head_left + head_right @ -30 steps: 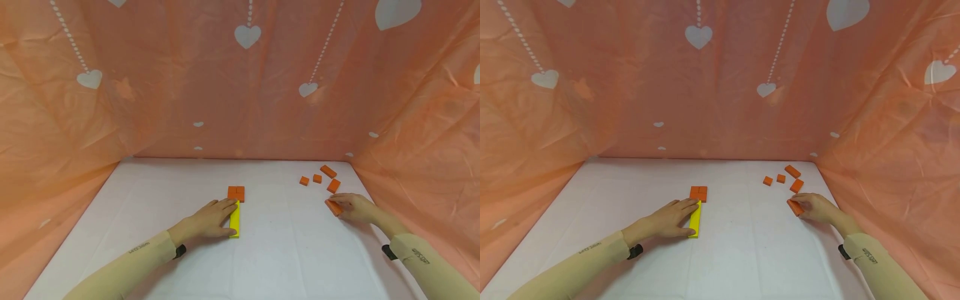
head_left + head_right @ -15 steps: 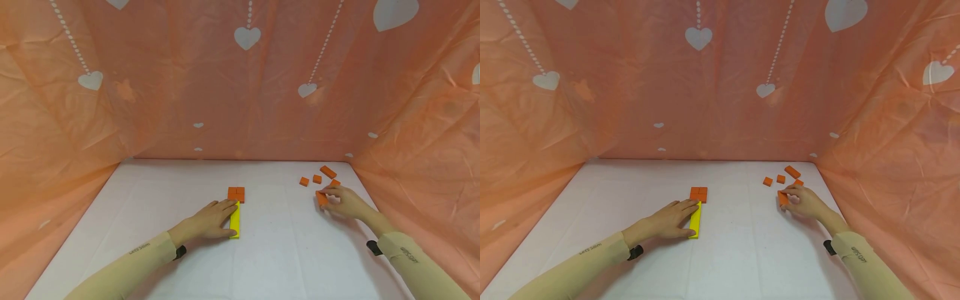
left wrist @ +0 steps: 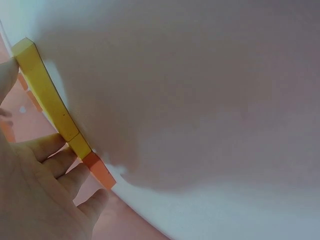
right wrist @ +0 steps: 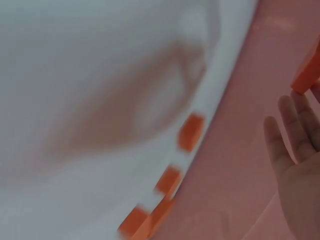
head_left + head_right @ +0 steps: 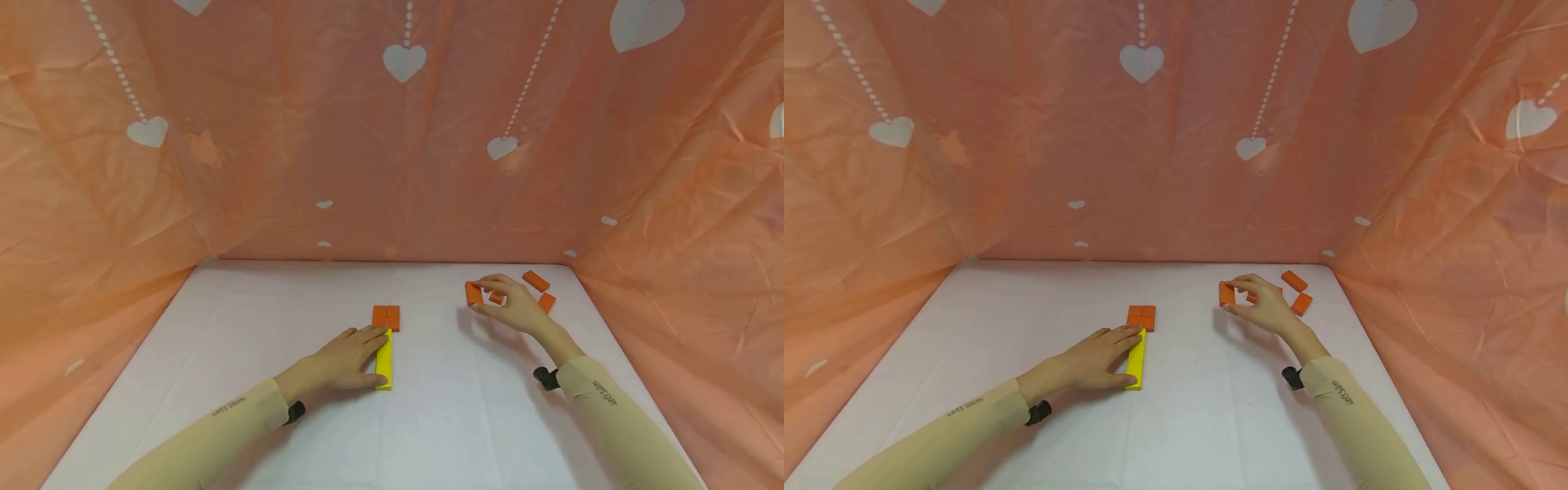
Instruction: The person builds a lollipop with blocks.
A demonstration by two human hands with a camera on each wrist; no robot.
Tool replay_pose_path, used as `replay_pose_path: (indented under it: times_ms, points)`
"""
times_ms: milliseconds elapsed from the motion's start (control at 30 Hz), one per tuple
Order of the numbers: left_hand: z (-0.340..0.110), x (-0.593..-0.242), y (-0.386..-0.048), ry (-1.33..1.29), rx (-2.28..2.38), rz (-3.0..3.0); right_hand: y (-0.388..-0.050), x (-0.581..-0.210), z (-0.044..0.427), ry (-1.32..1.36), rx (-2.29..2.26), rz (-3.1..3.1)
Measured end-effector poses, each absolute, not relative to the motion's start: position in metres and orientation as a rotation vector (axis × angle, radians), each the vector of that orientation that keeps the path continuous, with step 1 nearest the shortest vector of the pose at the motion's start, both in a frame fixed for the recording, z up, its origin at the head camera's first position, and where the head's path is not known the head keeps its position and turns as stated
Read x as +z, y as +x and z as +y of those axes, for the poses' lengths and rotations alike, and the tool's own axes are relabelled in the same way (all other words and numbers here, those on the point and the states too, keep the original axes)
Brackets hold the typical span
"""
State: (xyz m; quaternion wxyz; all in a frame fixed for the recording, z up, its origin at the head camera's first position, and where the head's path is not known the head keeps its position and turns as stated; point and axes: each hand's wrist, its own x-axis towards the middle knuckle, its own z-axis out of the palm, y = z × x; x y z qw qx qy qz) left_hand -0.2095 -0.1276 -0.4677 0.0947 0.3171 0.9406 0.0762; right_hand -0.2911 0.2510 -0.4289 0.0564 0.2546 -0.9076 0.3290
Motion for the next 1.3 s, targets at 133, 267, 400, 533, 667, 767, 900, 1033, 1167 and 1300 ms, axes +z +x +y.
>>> replay_pose_path:
  times_ms: [133, 267, 400, 533, 667, 767, 900, 1033, 1167, 1300]
  points:
    - [-0.127, -0.468, -0.209, 0.946, 0.228, 2.797, -0.297, -0.429, 0.225, 0.784, 1.092, -2.706]
    - [-0.126, -0.468, -0.209, 0.943, 0.233, 2.797, -0.301, -0.432, 0.197, 0.815, 1.129, -2.664]
    - [-0.126, -0.469, -0.209, 0.936, 0.229, 2.796, -0.304, -0.436, 0.17, 0.809, 1.184, -2.668]
    - [-0.125, -0.469, -0.21, 0.936, 0.227, 2.79, -0.307, -0.441, 0.145, 0.79, 1.211, -2.68]
    - [-0.126, -0.469, -0.211, 0.947, 0.221, 2.792, -0.308, -0.445, 0.122, 0.78, 1.224, -2.691]
    - [-0.127, -0.469, -0.212, 0.96, 0.216, 2.799, -0.308, -0.447, 0.107, 0.779, 1.241, -2.709]
    - [-0.128, -0.469, -0.211, 0.984, 0.228, 2.804, -0.308, -0.45, 0.089, 0.785, 1.287, -2.761]
    - [-0.128, -0.469, -0.211, 1.005, 0.237, 2.809, -0.312, -0.456, 0.074, 0.816, 1.262, -2.803]
    - [-0.128, -0.469, -0.21, 1.012, 0.228, 2.816, -0.318, -0.461, 0.061, 0.858, 1.211, -2.809]
    - [-0.128, -0.468, -0.211, 0.998, 0.217, 2.811, -0.32, -0.464, 0.05, 0.884, 1.208, -2.83]
